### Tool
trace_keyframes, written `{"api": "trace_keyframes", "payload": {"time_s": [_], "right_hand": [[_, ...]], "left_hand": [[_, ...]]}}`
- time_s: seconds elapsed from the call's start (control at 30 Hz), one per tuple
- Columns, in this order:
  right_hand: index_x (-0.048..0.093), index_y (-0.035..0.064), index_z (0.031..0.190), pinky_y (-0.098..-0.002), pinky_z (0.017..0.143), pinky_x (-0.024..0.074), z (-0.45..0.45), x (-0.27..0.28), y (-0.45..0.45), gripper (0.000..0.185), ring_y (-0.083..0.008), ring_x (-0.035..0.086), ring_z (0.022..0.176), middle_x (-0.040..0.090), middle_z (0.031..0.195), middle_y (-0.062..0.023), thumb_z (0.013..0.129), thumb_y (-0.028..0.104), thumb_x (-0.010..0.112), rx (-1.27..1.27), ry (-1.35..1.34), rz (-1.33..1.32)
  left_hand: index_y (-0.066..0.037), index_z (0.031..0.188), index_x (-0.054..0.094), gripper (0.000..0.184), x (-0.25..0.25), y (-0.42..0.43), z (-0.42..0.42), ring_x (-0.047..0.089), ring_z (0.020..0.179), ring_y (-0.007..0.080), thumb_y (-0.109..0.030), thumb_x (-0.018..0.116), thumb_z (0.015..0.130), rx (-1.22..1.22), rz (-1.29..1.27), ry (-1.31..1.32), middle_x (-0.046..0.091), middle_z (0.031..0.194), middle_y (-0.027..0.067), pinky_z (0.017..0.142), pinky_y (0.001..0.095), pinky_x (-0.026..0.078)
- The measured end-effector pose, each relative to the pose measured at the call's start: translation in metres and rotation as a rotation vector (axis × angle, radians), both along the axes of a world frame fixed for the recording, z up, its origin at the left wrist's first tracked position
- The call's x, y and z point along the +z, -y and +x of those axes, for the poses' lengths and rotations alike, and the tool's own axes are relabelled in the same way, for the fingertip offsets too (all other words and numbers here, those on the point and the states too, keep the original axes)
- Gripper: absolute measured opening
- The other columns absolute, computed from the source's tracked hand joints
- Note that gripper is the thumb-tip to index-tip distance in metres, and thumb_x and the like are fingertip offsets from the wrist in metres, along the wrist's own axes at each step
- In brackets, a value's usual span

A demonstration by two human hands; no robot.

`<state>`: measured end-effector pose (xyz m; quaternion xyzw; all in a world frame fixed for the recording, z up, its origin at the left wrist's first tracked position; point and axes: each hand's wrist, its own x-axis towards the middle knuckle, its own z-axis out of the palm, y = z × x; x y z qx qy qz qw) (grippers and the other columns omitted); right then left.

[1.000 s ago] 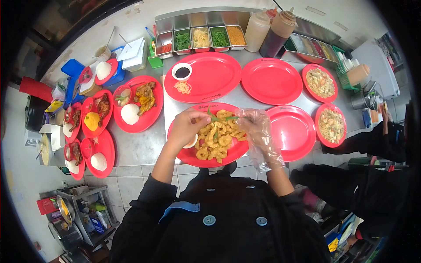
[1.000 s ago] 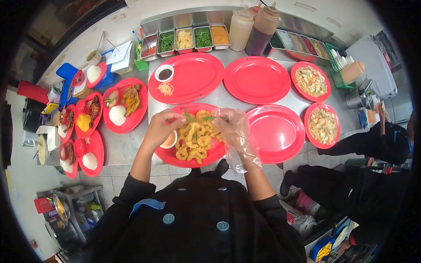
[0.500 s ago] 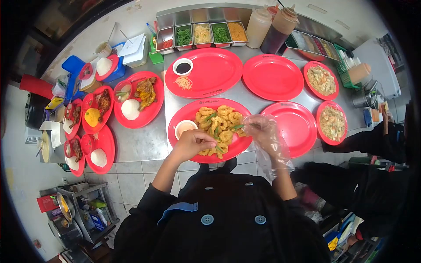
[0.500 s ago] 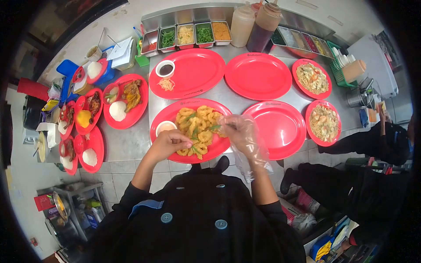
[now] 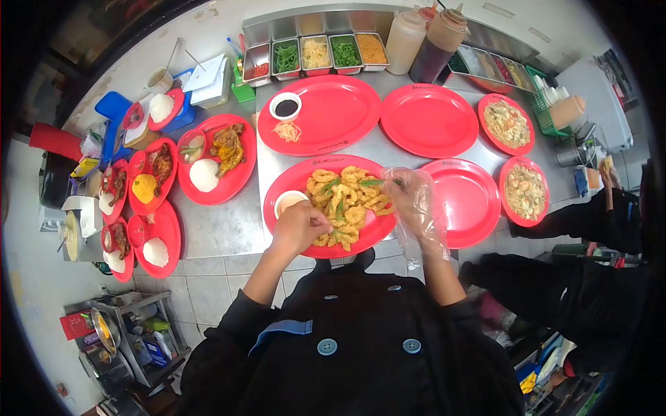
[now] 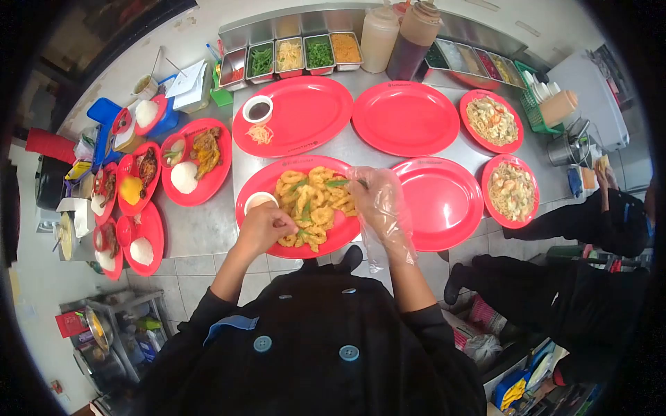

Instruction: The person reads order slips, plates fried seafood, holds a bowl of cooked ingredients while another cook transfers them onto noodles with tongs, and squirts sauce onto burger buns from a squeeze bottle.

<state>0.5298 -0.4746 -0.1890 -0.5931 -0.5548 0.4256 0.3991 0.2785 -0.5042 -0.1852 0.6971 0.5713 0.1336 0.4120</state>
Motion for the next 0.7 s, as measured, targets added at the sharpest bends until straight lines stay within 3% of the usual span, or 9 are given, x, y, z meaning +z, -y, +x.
{"api": "trace_keyframes", "payload": {"time_s": [0.1,0.23,0.3,0.43,0.5,0.57,0.63,0.7], "right_hand": [[0.064,-0.0073,0.091,-0.0235,0.059,0.0471,-0.004,0.008,0.002,0.014,-0.0087,0.057,0.068,0.064,0.078,-0.0074,0.08,0.0,0.059,-0.062,-0.197,-0.039],[0.063,-0.0076,0.094,-0.023,0.063,0.0486,-0.004,0.017,0.005,0.015,-0.01,0.059,0.072,0.065,0.084,-0.0072,0.081,-0.001,0.06,-0.073,-0.441,-0.066],[0.063,-0.0075,0.095,-0.0229,0.065,0.0487,-0.003,0.014,0.005,0.016,-0.0101,0.059,0.073,0.065,0.085,-0.0071,0.081,-0.001,0.061,-0.061,-0.479,-0.066],[0.063,-0.0069,0.095,-0.0227,0.066,0.0488,0.0,0.012,0.009,0.015,-0.0101,0.059,0.075,0.065,0.086,-0.0071,0.081,0.0,0.062,-0.105,-0.471,-0.107],[0.063,-0.0067,0.094,-0.0227,0.066,0.0489,0.007,0.01,0.011,0.014,-0.0101,0.059,0.075,0.065,0.086,-0.0075,0.081,-0.001,0.062,-0.122,-0.364,-0.114],[0.063,-0.0065,0.093,-0.0226,0.065,0.049,0.012,0.007,0.014,0.013,-0.01,0.059,0.075,0.064,0.085,-0.0079,0.081,-0.001,0.062,-0.14,-0.259,-0.126],[0.062,-0.0066,0.096,-0.0235,0.064,0.05,0.014,0.007,0.016,0.016,-0.0121,0.06,0.074,0.064,0.086,-0.0086,0.081,0.0,0.062,-0.146,-0.423,-0.13],[0.061,-0.0066,0.097,-0.0241,0.064,0.0504,0.014,0.012,0.02,0.017,-0.0134,0.061,0.073,0.064,0.085,-0.0086,0.081,0.0,0.062,-0.177,-0.579,-0.148]], "left_hand": [[-0.007,0.086,0.069,0.023,0.014,-0.002,0.002,0.055,0.066,0.0195,-0.015,0.078,0.066,-0.025,0.17,-0.068,0.056,0.073,0.0059,0.058,0.0303,0.043],[-0.006,0.089,0.067,0.022,0.027,-0.031,0.025,0.057,0.069,0.022,-0.015,0.075,0.07,-0.007,0.294,0.022,0.058,0.078,0.0062,0.061,0.0315,0.045],[-0.005,0.091,0.066,0.019,0.02,-0.054,0.041,0.058,0.072,0.0224,-0.014,0.072,0.074,-0.08,0.547,0.277,0.06,0.08,0.0064,0.065,0.0323,0.046],[-0.004,0.09,0.067,0.013,0.008,-0.082,0.049,0.062,0.076,0.0254,-0.01,0.066,0.078,-0.287,0.345,0.323,0.062,0.084,0.0082,0.066,0.0355,0.049],[-0.005,0.097,0.067,0.019,0.016,-0.086,0.051,0.064,0.081,0.0216,-0.012,0.067,0.079,-0.277,0.055,0.177,0.064,0.093,0.0111,0.069,0.0316,0.049],[-0.004,0.097,0.067,0.019,0.015,-0.086,0.053,0.065,0.082,0.0231,-0.01,0.066,0.079,-0.282,0.028,0.163,0.065,0.092,0.0129,0.071,0.0329,0.049],[-0.003,0.097,0.067,0.019,0.012,-0.086,0.056,0.066,0.083,0.0245,-0.009,0.065,0.079,-0.285,0.003,0.146,0.067,0.09,0.0147,0.072,0.0341,0.05],[-0.003,0.1,0.067,0.023,0.007,-0.086,0.059,0.066,0.078,0.0234,-0.011,0.067,0.079,-0.297,0.251,0.267,0.068,0.088,0.0118,0.071,0.0338,0.05]]}}
